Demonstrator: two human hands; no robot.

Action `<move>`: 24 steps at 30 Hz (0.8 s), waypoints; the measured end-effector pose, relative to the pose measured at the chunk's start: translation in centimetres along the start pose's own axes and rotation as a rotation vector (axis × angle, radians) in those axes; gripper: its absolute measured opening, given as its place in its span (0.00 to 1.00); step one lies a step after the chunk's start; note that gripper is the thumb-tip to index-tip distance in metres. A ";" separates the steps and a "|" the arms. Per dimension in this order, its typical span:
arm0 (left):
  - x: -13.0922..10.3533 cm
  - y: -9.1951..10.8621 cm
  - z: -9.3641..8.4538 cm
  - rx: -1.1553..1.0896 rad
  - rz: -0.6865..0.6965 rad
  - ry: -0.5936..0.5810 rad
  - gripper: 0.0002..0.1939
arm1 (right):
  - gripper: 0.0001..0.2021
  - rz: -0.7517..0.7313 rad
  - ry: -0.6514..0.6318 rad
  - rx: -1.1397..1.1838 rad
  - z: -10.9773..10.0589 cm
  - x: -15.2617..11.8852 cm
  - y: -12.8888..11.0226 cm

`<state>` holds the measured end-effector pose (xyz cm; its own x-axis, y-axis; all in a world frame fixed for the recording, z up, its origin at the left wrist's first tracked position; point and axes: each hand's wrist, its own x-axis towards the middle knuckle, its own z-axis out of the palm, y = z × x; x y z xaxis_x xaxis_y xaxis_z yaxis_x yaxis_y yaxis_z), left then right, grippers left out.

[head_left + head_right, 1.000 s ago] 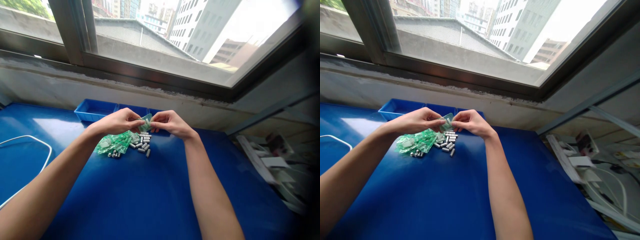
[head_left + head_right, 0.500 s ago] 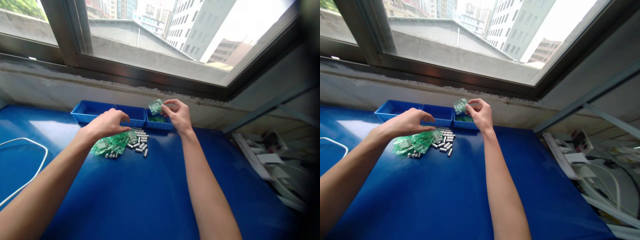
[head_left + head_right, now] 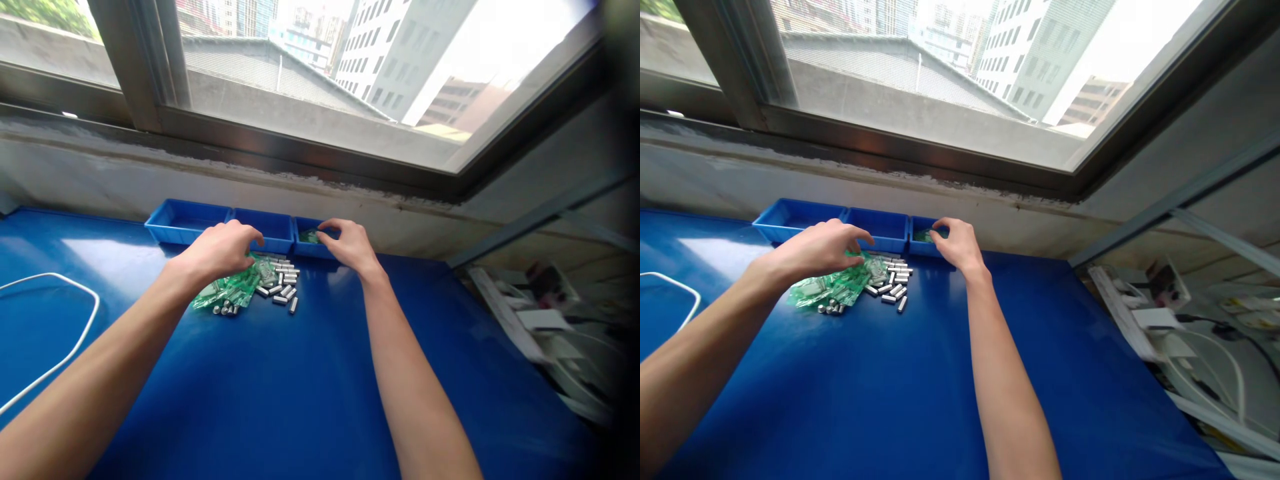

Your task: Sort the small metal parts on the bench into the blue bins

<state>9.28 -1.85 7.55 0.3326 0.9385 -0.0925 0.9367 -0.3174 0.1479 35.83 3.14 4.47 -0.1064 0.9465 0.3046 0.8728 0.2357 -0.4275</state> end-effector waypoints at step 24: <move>0.0 0.9 -1.1 -1.197 0.168 0.278 0.27 | 0.21 -0.085 -0.638 0.965 -3.4 -1.8 -4.5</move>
<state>10.01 -2.01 8.81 0.2672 0.9416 0.2049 0.1473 -0.2501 0.9570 33.72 -0.36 8.69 -0.6078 0.7941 -0.0032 0.1545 0.1143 -0.9814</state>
